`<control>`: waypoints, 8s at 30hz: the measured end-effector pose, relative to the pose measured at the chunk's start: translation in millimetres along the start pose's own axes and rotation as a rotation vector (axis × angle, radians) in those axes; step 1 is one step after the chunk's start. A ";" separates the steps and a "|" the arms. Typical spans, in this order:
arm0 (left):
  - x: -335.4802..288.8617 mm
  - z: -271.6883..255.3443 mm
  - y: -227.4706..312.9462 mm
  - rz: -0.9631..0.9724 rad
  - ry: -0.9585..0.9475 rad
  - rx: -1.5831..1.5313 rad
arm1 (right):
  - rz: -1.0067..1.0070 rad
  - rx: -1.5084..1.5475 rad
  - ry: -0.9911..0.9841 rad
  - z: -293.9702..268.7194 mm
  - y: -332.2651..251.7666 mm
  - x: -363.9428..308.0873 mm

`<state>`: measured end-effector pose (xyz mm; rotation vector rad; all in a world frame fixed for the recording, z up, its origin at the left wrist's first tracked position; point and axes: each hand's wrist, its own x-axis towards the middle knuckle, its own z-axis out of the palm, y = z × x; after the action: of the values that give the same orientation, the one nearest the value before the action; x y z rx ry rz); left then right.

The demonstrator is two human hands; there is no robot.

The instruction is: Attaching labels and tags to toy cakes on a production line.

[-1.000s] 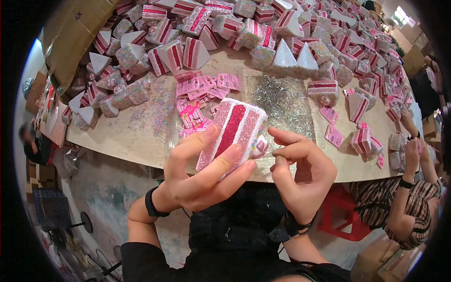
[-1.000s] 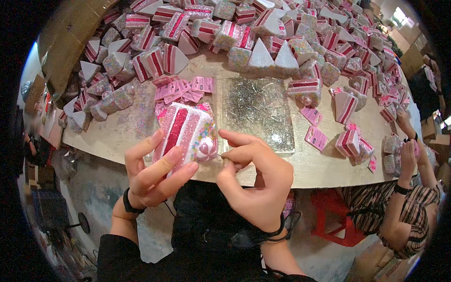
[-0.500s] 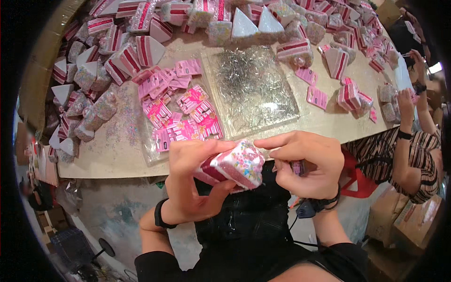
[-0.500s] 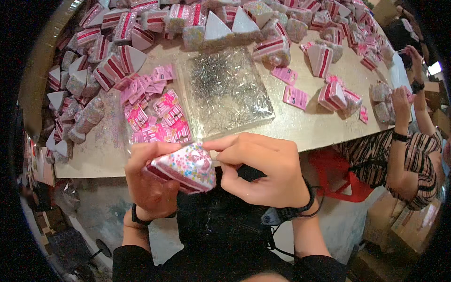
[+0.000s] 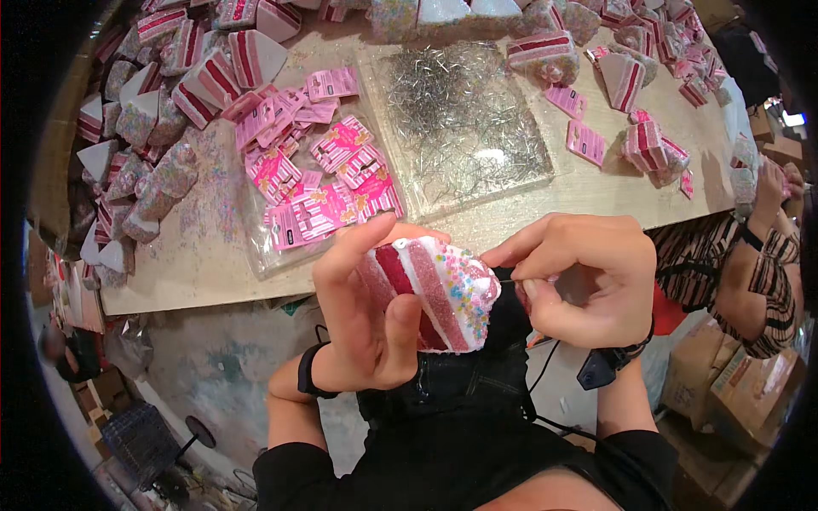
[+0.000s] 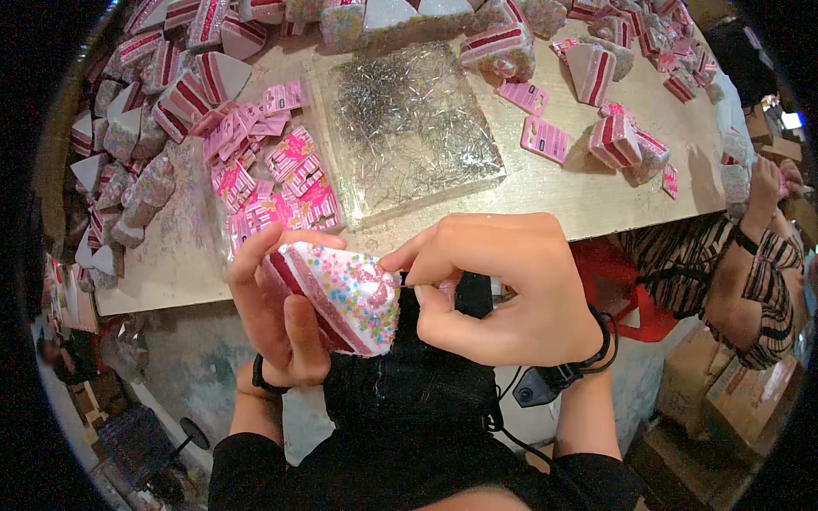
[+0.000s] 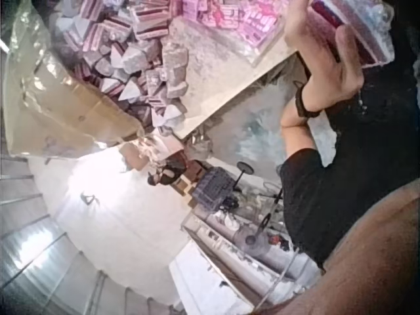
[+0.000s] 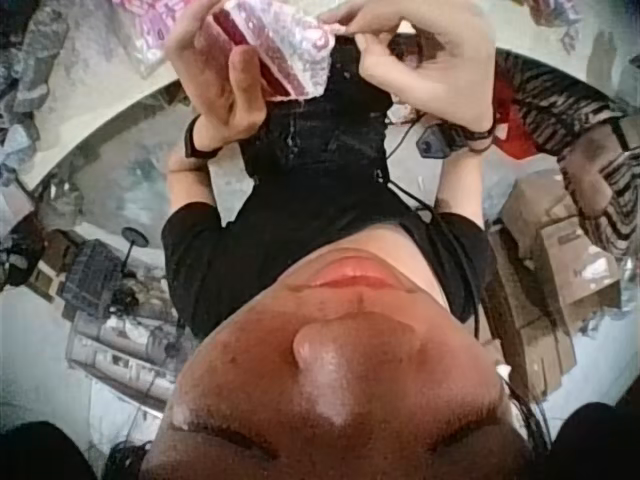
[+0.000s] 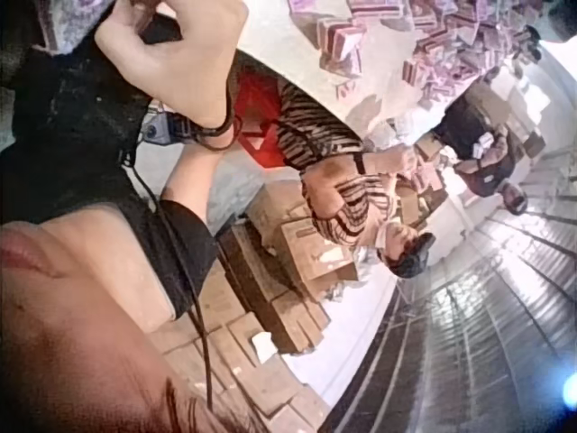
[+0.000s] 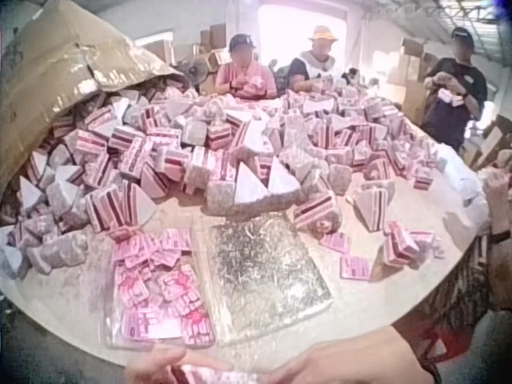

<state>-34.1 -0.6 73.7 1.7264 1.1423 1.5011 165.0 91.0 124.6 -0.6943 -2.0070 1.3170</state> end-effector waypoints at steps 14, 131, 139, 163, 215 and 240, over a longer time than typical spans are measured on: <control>-7.5 1.4 -7.8 0.024 0.059 -0.016 | -0.012 -0.008 -0.035 1.1 -3.0 3.2; -116.4 91.9 -89.4 -0.812 0.011 -0.343 | 0.219 -0.529 -0.583 41.8 108.2 -98.0; -124.9 90.5 -101.0 -0.318 -0.021 -0.124 | 0.526 -0.184 -0.576 37.8 113.8 -82.0; -122.0 89.9 -105.7 -0.861 0.060 -0.374 | 0.503 -0.427 -0.714 47.5 110.7 -84.6; -125.9 90.8 -103.7 -0.311 -0.052 -0.354 | 0.934 0.473 -0.765 19.0 133.8 -91.6; -98.5 69.0 -93.2 -0.074 -0.212 -0.434 | 0.728 0.292 -0.738 -1.2 105.9 -85.3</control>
<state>11.5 -35.9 -67.1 1.4826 0.7001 1.3615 231.4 68.7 8.1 -0.9313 -2.0780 2.5365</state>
